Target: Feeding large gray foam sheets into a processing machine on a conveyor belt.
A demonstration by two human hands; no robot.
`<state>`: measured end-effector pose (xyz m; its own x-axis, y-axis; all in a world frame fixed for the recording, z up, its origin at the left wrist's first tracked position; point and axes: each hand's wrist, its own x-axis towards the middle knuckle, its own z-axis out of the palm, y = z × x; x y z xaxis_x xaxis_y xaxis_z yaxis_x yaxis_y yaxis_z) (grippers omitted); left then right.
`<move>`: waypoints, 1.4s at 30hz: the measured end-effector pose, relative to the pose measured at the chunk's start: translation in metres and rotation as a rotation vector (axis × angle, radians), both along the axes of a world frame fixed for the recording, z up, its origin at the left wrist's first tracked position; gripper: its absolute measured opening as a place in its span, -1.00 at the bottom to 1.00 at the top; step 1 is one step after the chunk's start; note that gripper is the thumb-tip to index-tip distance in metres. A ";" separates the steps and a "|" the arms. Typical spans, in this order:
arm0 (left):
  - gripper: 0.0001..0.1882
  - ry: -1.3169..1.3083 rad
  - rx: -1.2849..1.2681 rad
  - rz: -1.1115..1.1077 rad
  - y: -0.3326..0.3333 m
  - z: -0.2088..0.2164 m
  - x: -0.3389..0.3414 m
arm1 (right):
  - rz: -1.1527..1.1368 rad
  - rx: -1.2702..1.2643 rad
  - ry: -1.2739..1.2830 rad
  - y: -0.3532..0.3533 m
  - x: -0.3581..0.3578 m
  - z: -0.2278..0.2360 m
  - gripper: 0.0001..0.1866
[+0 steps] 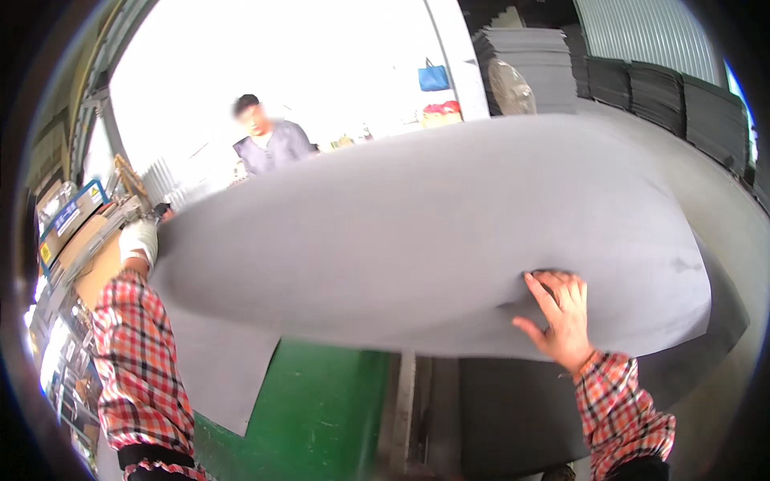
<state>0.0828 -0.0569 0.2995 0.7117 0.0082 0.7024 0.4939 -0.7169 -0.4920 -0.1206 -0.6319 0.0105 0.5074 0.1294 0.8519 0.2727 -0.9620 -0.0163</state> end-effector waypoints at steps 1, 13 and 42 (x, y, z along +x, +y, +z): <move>-0.74 0.036 0.012 0.144 0.052 -0.016 -0.004 | 0.102 0.151 0.019 0.028 0.008 -0.013 -0.22; -0.37 -0.132 -0.311 -0.361 0.101 -0.202 -0.117 | 0.381 -0.055 0.636 0.294 0.105 -0.088 -0.26; -0.66 1.758 -1.838 -0.869 -0.340 -0.513 -0.447 | 0.028 -0.179 1.290 -0.061 -0.214 -0.397 -0.24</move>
<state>-0.3639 -0.3967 -0.2137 0.4826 -0.7777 -0.4030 0.1540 -0.3776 0.9131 -0.3348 -0.6929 -0.3864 0.9375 0.2131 -0.2750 0.1762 -0.9724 -0.1528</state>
